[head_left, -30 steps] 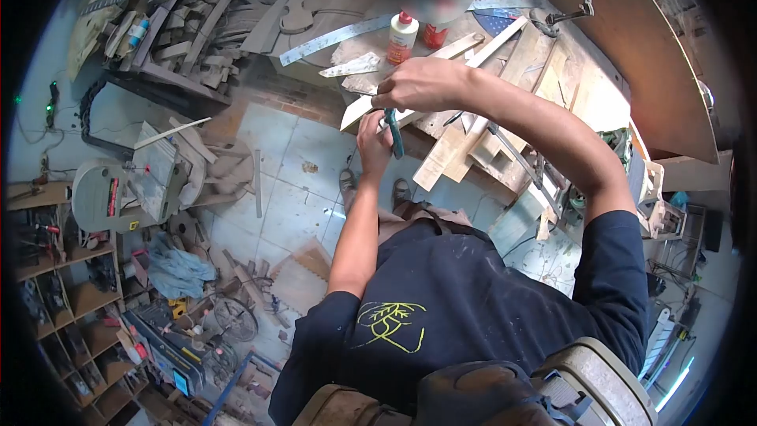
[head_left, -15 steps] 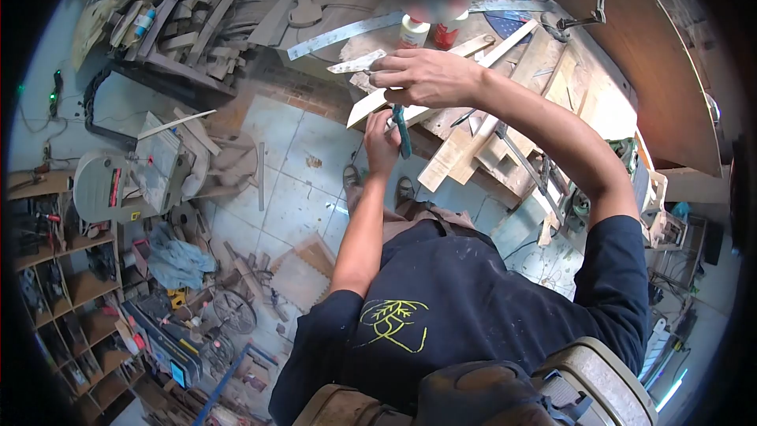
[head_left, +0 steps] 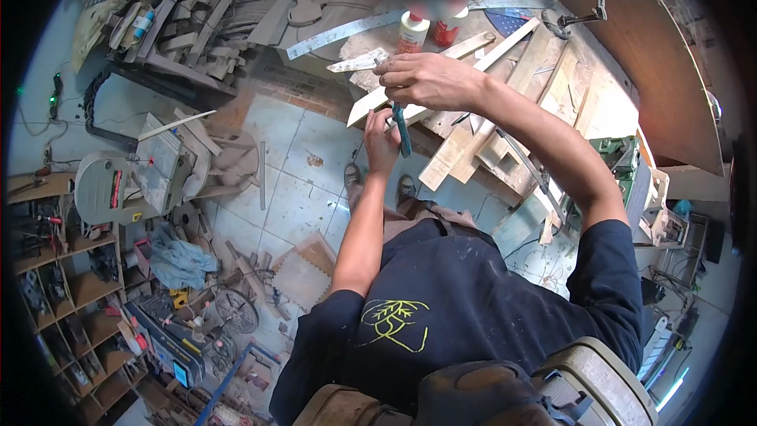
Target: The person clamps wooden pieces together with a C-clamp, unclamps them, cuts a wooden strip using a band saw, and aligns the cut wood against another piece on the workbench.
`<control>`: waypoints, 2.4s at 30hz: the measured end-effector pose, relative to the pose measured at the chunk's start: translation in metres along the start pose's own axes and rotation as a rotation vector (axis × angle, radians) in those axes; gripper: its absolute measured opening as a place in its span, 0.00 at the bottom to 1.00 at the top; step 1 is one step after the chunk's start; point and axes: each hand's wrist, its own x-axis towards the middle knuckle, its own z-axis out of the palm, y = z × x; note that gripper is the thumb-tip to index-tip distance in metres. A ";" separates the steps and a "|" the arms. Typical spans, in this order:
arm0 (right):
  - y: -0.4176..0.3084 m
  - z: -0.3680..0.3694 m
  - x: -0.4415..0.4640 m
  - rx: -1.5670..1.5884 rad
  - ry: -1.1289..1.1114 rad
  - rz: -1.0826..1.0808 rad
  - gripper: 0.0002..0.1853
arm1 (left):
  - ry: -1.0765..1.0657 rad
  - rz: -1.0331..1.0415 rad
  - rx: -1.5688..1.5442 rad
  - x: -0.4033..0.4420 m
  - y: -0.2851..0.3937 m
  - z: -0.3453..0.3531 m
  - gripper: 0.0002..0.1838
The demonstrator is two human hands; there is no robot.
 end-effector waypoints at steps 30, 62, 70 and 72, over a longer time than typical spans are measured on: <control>-0.010 0.005 -0.005 0.140 0.046 0.213 0.08 | -0.049 0.098 0.011 0.004 0.000 -0.005 0.14; -0.032 0.007 -0.007 0.272 0.145 0.575 0.18 | -0.205 -0.976 -1.161 -0.046 -0.059 0.012 0.32; -0.032 0.005 -0.006 0.261 0.147 0.560 0.18 | -0.183 -0.829 -0.992 -0.027 -0.030 0.004 0.19; -0.031 0.003 -0.005 0.260 0.138 0.550 0.18 | -0.162 -0.828 -0.989 -0.026 -0.029 0.004 0.20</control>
